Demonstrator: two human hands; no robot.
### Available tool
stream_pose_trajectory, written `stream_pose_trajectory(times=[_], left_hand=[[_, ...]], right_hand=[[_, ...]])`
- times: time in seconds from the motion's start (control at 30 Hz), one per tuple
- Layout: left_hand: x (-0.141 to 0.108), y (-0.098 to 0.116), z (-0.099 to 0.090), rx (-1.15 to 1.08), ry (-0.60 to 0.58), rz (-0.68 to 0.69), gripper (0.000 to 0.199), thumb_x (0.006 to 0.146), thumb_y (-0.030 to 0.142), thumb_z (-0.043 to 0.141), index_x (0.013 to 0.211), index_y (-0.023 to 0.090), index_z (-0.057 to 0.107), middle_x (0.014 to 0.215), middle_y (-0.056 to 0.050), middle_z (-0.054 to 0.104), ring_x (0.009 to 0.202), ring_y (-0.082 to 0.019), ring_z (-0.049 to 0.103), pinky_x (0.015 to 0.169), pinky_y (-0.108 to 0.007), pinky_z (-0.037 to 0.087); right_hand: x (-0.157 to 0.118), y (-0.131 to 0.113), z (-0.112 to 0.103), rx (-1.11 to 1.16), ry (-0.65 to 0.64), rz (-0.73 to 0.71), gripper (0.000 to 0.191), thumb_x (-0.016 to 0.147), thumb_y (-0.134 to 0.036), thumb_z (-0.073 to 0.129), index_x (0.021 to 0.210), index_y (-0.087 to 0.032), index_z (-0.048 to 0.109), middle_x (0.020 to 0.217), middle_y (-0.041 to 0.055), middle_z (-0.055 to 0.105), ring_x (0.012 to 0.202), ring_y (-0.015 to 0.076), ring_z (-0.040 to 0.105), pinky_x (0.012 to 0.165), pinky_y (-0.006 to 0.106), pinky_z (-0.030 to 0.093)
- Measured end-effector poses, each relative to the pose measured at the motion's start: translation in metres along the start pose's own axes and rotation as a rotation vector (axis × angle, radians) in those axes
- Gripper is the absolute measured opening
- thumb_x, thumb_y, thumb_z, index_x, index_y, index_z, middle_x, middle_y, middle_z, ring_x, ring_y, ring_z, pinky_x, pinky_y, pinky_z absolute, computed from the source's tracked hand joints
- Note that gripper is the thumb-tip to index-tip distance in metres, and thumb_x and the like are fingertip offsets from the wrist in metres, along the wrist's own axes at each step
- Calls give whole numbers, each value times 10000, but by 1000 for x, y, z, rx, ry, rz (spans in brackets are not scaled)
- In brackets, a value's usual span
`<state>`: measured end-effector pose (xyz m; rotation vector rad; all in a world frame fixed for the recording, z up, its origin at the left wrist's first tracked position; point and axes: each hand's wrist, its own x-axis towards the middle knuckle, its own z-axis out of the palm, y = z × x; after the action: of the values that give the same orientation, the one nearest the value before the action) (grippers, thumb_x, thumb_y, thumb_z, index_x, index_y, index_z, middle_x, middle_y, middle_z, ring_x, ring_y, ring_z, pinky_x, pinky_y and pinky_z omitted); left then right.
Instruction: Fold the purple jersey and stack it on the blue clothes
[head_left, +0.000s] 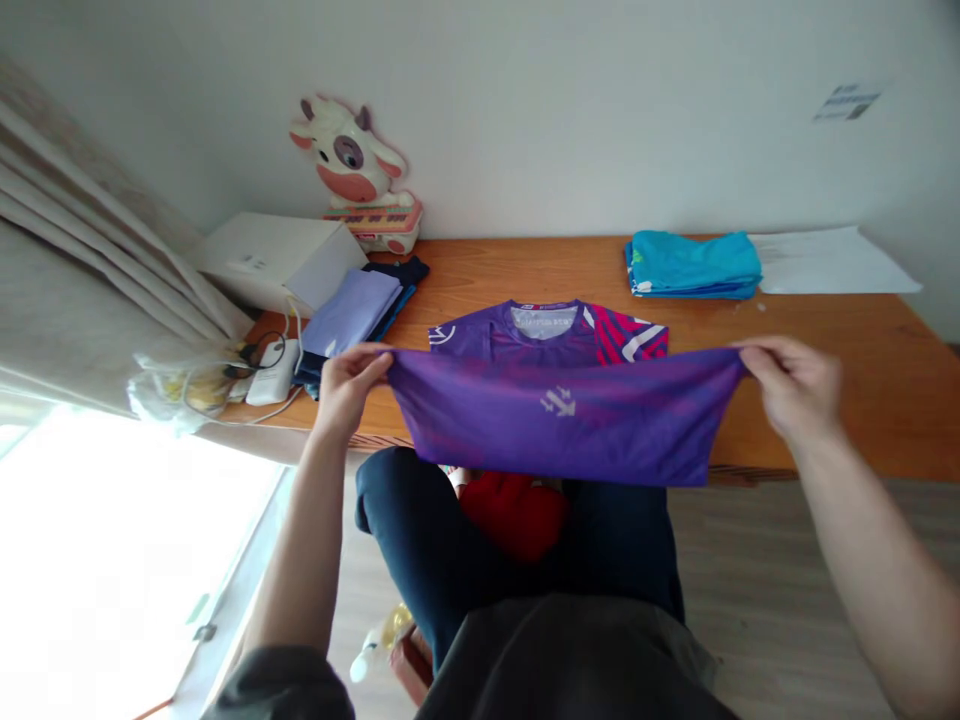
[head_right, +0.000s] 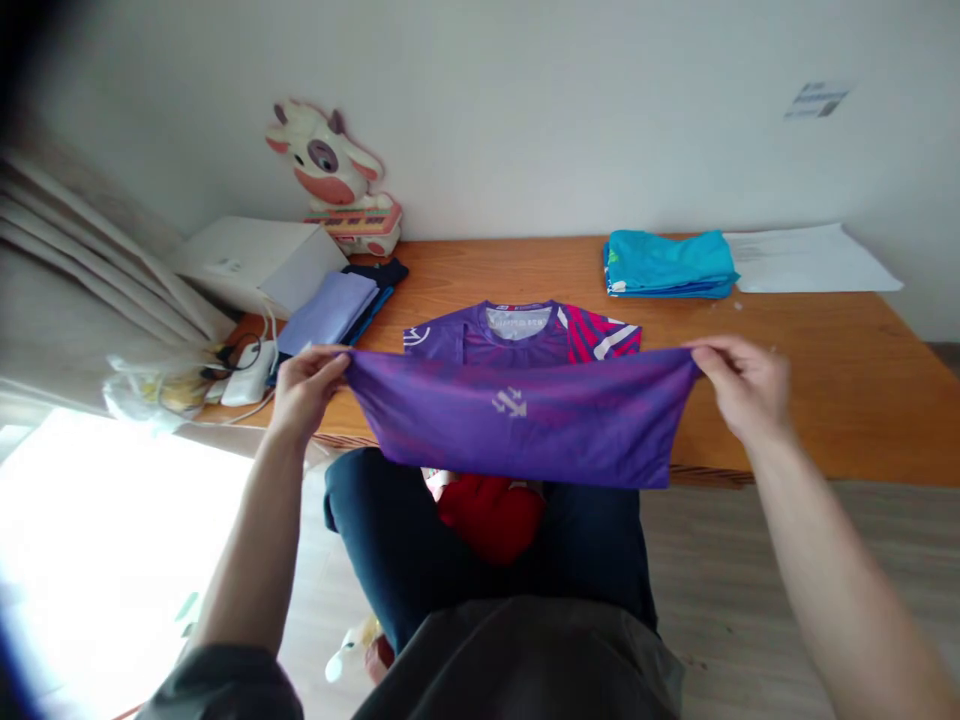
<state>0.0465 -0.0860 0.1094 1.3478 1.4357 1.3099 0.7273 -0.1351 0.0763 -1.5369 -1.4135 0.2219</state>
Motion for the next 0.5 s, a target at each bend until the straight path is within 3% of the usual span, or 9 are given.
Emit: stream_pose_trajectory(times=[0.1,0.2,0.33,0.5], left_hand=[[87,-22,46,105,-60,30,453,841,562,953,1124,216,881,882,-54,808,748,-214,765,637,-298,651],[141,-49,87,210,-45,17,338,830,458,927,1040,205,851,799,-27,744,705,-212,718,616,-306,634],[174,-75,122,298,10,47,214,873,344,871,1038,212,841,854,-54,775,892,-295,795,823,-425,714],[194,-103,123,430,62,54,243,959,256,786,1177,184,866,1092,-122,857,1166,-335,827,1141,-485,649]], right_hand=[[71,32,67,51,-62,43,444,973,-728,807,1040,-295,876,1153,164,927,1052,386,868,1030,584,711],[116,59,115,-25,-113,99,362,985,-642,777,952,-284,824,1093,148,922,1076,372,852,1094,564,690],[142,83,152,-142,-147,129,222,1003,-498,756,896,-305,786,1125,150,918,1155,413,849,1148,614,662],[144,115,172,-192,-164,116,127,998,-385,710,1037,-301,796,1159,124,910,1140,372,844,1143,569,664]])
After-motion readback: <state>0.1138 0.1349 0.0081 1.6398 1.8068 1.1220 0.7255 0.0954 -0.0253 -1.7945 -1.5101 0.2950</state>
